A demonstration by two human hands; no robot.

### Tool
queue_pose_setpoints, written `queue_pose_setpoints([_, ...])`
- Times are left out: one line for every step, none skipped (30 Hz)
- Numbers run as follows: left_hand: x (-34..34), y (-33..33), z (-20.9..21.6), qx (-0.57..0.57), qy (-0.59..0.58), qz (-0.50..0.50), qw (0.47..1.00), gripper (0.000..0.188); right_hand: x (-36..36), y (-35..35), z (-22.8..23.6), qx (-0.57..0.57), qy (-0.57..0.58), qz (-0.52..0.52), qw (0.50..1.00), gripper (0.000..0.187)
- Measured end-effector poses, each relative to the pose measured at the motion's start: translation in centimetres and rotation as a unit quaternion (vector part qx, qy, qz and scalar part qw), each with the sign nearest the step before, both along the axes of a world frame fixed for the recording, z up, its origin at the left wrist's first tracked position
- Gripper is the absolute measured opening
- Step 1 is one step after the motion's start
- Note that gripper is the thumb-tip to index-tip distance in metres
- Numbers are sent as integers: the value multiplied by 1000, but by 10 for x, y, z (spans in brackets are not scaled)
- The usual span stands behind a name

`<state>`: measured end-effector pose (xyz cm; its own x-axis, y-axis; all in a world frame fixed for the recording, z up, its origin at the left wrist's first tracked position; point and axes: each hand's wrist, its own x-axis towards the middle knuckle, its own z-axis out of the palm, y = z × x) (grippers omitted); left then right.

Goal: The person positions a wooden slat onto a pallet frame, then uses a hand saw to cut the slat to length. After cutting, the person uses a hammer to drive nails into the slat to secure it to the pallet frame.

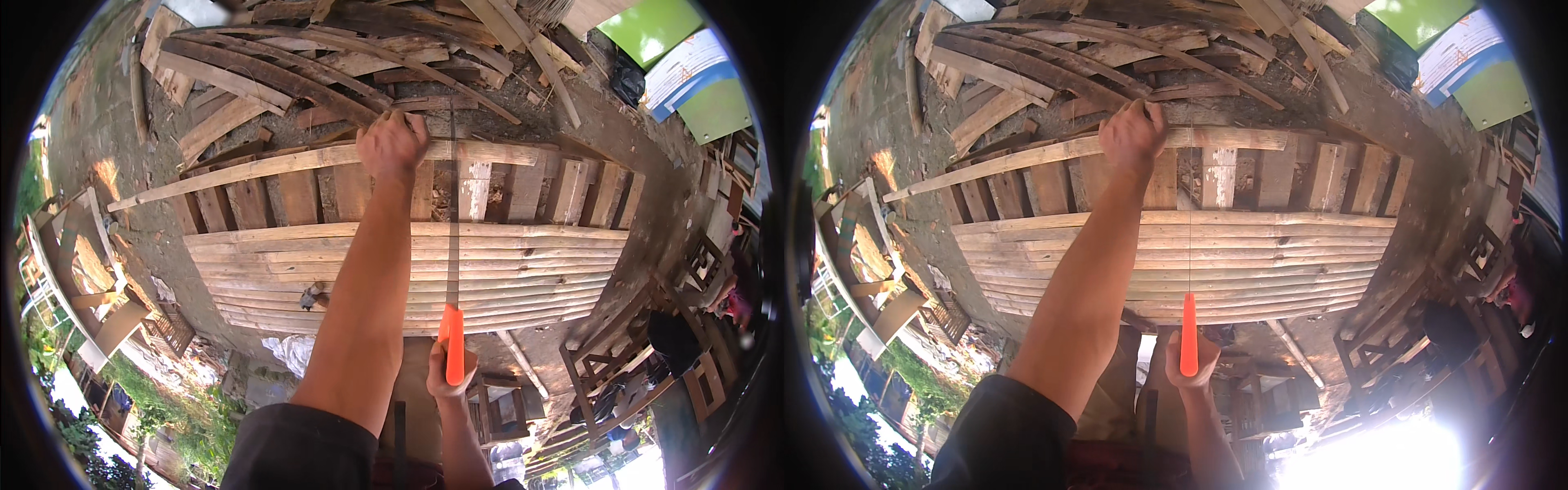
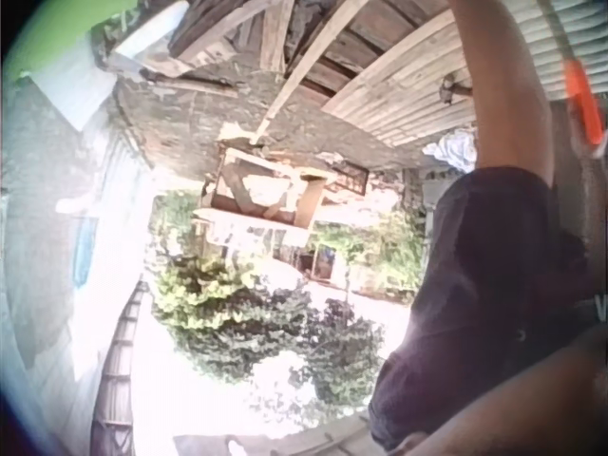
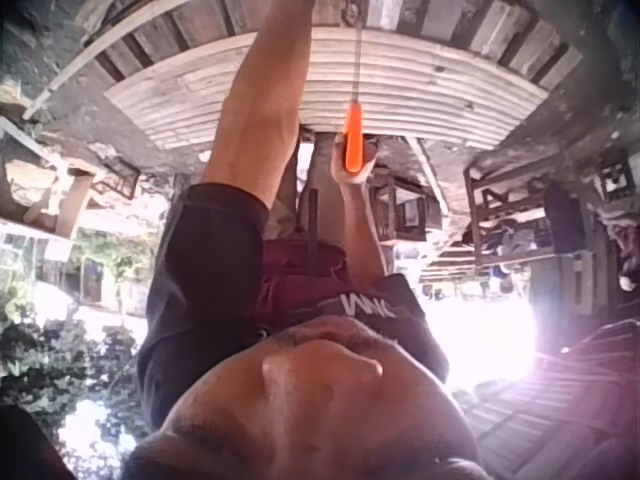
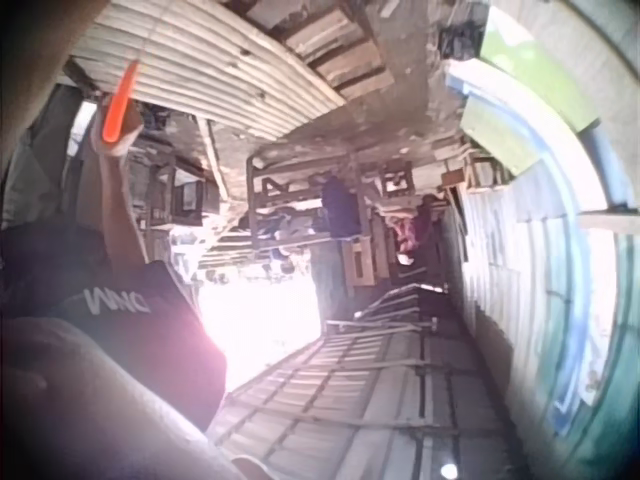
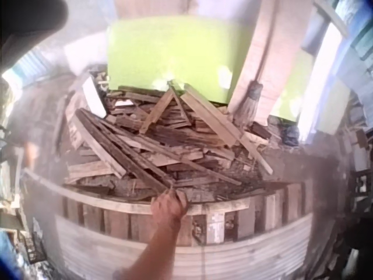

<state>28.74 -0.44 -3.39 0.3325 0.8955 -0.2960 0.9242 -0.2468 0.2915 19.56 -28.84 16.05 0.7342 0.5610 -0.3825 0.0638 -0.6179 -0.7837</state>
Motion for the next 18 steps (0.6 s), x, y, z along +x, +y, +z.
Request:
queue_pose_setpoints([1,3,-1,4,-3,3,1000,37,1,-4,1,19,24,-12,999,15])
queue_pose_setpoints([1,1,-3,3,-6,-1,1000,36,8,4,-3,17,66,-52,996,17])
queue_pose_setpoints([2,-2,-3,0,-11,-7,1000,36,20,21,-8,13,106,-94,990,19])
queue_pose_setpoints([3,-2,-3,4,-12,-11,1000,35,38,41,-16,13,156,-110,982,23])
queue_pose_setpoints([4,-3,-4,8,-13,-13,1000,35,51,59,-26,-2,153,-116,981,26])
queue_pose_setpoints([3,-4,-3,8,-13,-15,1000,34,53,69,-27,-13,128,-99,987,26])
queue_pose_setpoints([4,-2,-4,26,-24,-15,999,34,53,75,-28,-25,102,-82,991,25])
queue_pose_setpoints([3,-1,-6,43,-32,-13,998,33,51,68,-29,-28,105,-75,991,24])
queue_pose_setpoints([1,-3,-6,56,-41,-10,998,33,43,53,-27,-32,107,-70,991,23])
queue_pose_setpoints([-1,-7,-6,45,-32,-9,998,32,34,36,-24,-37,110,-65,991,22])
queue_pose_setpoints([1,-5,-5,43,-28,-8,999,32,21,20,-18,0,68,-45,997,20])
queue_pose_setpoints([0,-3,-6,37,-22,-9,999,32,15,12,-5,-6,47,-22,999,20])
queue_pose_setpoints([1,2,-7,50,-29,-7,998,32,14,11,2,-9,25,1,1000,21])
queue_pose_setpoints([1,-1,-9,57,-34,-7,998,32,18,14,1,-10,39,-14,999,21])
queue_pose_setpoints([1,-4,-11,63,-39,-6,997,32,26,23,-7,-11,52,-28,998,21])
queue_pose_setpoints([1,-7,-12,67,-42,-8,997,32,37,35,-16,-11,64,-43,997,22])
queue_pose_setpoints([2,-6,-13,72,-44,-9,996,31,60,63,-25,28,68,-35,997,25])
queue_pose_setpoints([2,-6,-14,77,-45,-11,996,31,76,89,-39,15,138,-115,984,30])
